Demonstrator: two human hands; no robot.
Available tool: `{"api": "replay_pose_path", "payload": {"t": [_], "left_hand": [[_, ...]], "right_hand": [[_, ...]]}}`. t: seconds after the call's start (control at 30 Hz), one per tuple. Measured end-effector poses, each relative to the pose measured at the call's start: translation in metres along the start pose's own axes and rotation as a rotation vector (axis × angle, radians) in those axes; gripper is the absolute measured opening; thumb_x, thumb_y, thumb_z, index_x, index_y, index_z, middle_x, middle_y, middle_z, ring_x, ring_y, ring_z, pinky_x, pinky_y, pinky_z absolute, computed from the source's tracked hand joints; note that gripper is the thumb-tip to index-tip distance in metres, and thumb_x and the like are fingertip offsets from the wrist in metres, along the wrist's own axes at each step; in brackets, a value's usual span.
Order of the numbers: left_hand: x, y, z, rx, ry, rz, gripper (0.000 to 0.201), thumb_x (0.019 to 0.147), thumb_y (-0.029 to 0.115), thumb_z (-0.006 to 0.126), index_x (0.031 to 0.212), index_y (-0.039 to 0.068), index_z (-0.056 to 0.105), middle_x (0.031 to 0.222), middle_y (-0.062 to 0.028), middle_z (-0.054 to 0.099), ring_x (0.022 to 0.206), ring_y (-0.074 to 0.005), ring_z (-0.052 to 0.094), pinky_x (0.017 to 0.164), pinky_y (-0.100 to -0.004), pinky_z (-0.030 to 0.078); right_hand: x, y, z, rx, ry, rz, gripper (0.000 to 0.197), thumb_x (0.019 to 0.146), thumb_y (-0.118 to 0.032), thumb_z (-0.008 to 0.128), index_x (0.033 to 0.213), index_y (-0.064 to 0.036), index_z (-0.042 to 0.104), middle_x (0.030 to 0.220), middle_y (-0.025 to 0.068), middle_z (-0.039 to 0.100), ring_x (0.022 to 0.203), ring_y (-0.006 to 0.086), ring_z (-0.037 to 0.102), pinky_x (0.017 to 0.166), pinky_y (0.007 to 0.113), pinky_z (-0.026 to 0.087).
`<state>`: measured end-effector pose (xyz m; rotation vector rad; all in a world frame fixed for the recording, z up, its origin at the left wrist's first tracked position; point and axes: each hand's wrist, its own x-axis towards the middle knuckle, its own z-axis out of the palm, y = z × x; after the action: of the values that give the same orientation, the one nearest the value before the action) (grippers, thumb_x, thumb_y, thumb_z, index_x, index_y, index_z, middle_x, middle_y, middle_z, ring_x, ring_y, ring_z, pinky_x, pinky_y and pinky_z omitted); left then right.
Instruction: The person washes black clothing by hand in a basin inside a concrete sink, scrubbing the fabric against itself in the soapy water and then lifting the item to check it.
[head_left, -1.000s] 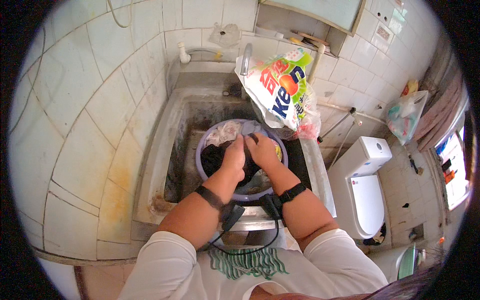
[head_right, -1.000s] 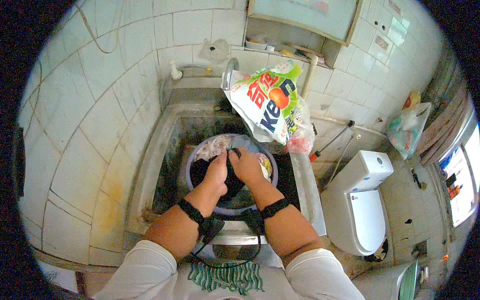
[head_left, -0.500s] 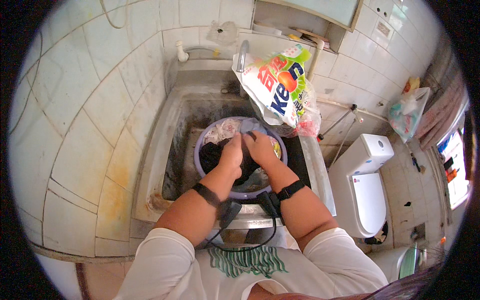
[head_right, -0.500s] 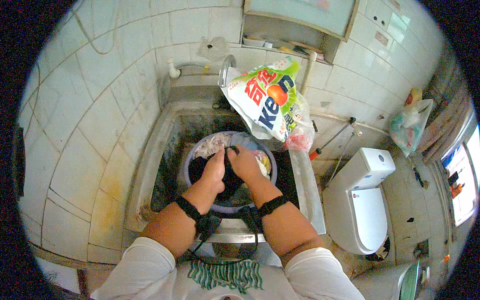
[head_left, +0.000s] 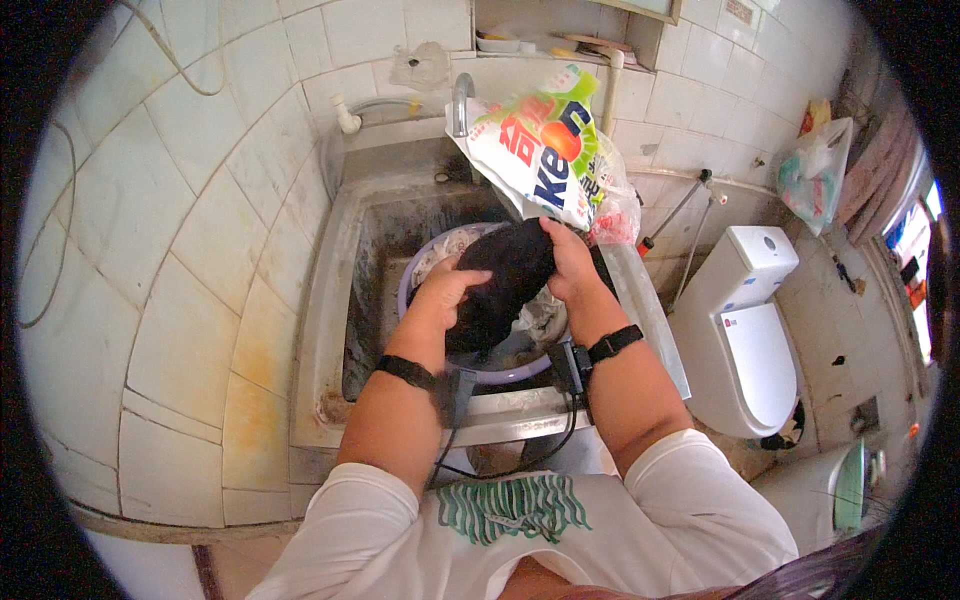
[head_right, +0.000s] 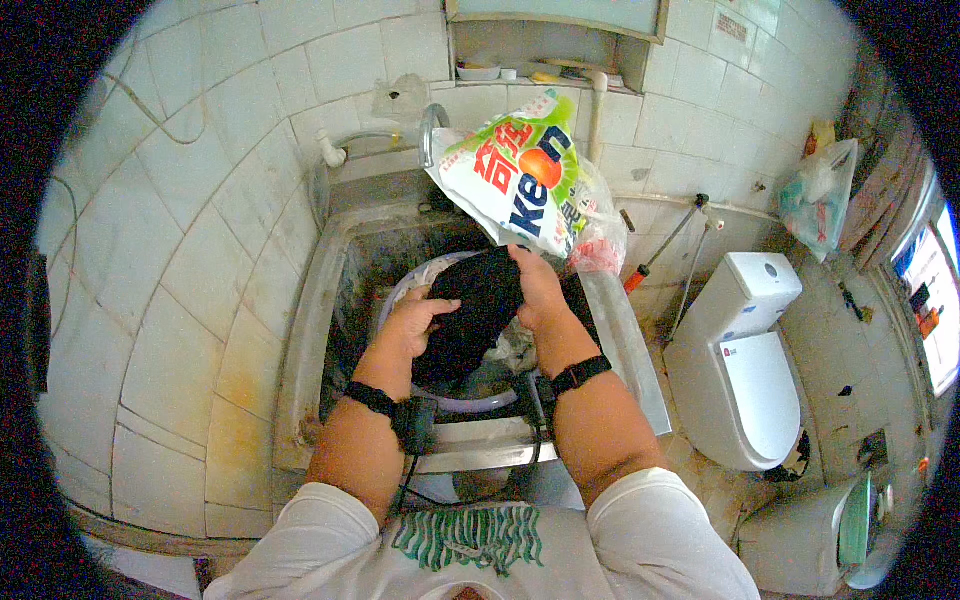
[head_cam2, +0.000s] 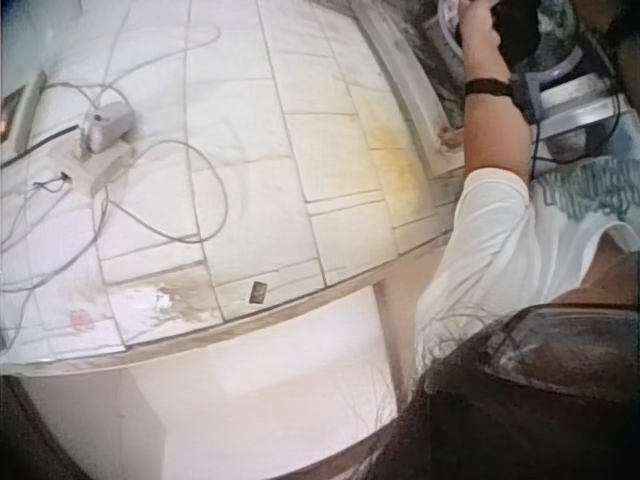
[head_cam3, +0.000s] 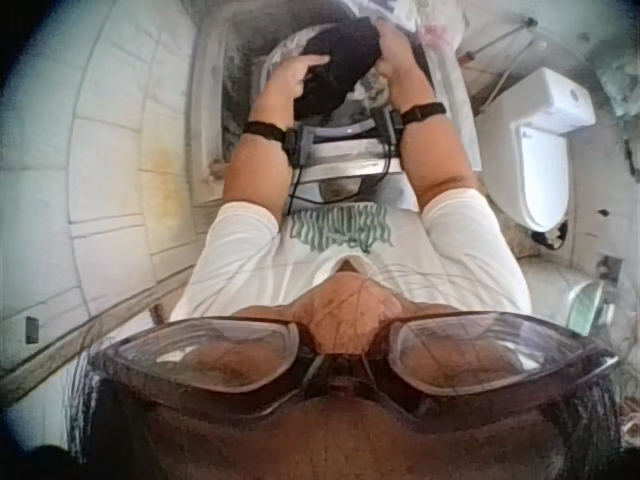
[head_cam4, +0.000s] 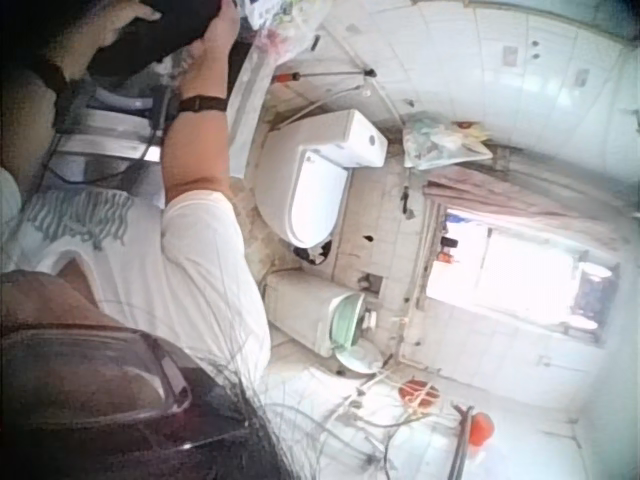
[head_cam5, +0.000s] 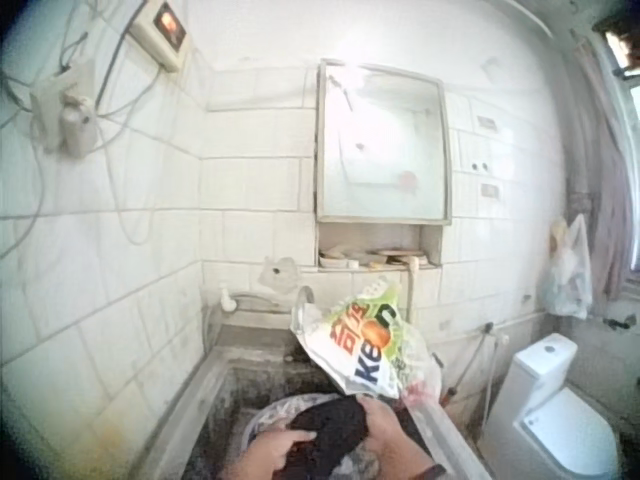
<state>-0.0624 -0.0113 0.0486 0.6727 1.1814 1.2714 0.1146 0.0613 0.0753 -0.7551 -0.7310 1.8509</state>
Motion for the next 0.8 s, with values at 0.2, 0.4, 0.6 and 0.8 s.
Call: {"api": "replay_pose_path", "payload": {"t": [0.2,0.4,0.6,0.8], "left_hand": [[0.001,0.016,-0.022,0.043,0.012,-0.028,0.051,0.076,0.005,0.066,0.123,0.004,0.047,0.107,-0.014,0.058,0.086,-0.0253,0.06,0.065,-0.0339,0.047],[-0.025,0.027,0.012,-0.153,0.079,-0.047,0.04,0.086,0.009,0.057,0.122,0.005,0.04,0.118,-0.0101,0.053,0.09,-0.0258,0.06,0.071,-0.0365,0.051],[-0.017,0.029,0.011,-0.245,0.026,0.733,0.036,0.081,-0.003,0.053,0.116,0.001,0.044,0.106,-0.0093,0.055,0.098,-0.0176,0.053,0.088,-0.0318,0.043],[-0.015,0.022,-0.009,0.29,0.147,0.185,0.032,0.075,0.013,0.06,0.104,0.0,0.055,0.084,-0.0084,0.059,0.07,-0.0179,0.057,0.059,-0.0307,0.046]], "right_hand": [[0.007,-0.004,-0.007,0.169,-0.036,-0.055,0.024,0.085,-0.02,0.058,0.103,-0.0045,0.058,0.095,0.0074,0.062,0.084,0.0231,0.059,0.078,0.036,0.047],[0.013,0.0,-0.017,0.087,-0.088,-0.091,0.031,0.088,-0.023,0.057,0.112,-0.0034,0.052,0.102,0.0063,0.06,0.091,0.0203,0.056,0.082,0.035,0.045],[-0.001,-0.01,0.0,0.001,-0.169,-0.194,0.03,0.088,-0.023,0.057,0.111,-0.0034,0.053,0.1,0.0059,0.06,0.09,0.0183,0.058,0.082,0.033,0.046],[0.003,0.008,-0.012,-1.313,-0.432,-0.304,0.028,0.077,-0.023,0.063,0.095,-0.0025,0.064,0.089,0.0185,0.064,0.084,0.0264,0.06,0.078,0.034,0.046]]}}
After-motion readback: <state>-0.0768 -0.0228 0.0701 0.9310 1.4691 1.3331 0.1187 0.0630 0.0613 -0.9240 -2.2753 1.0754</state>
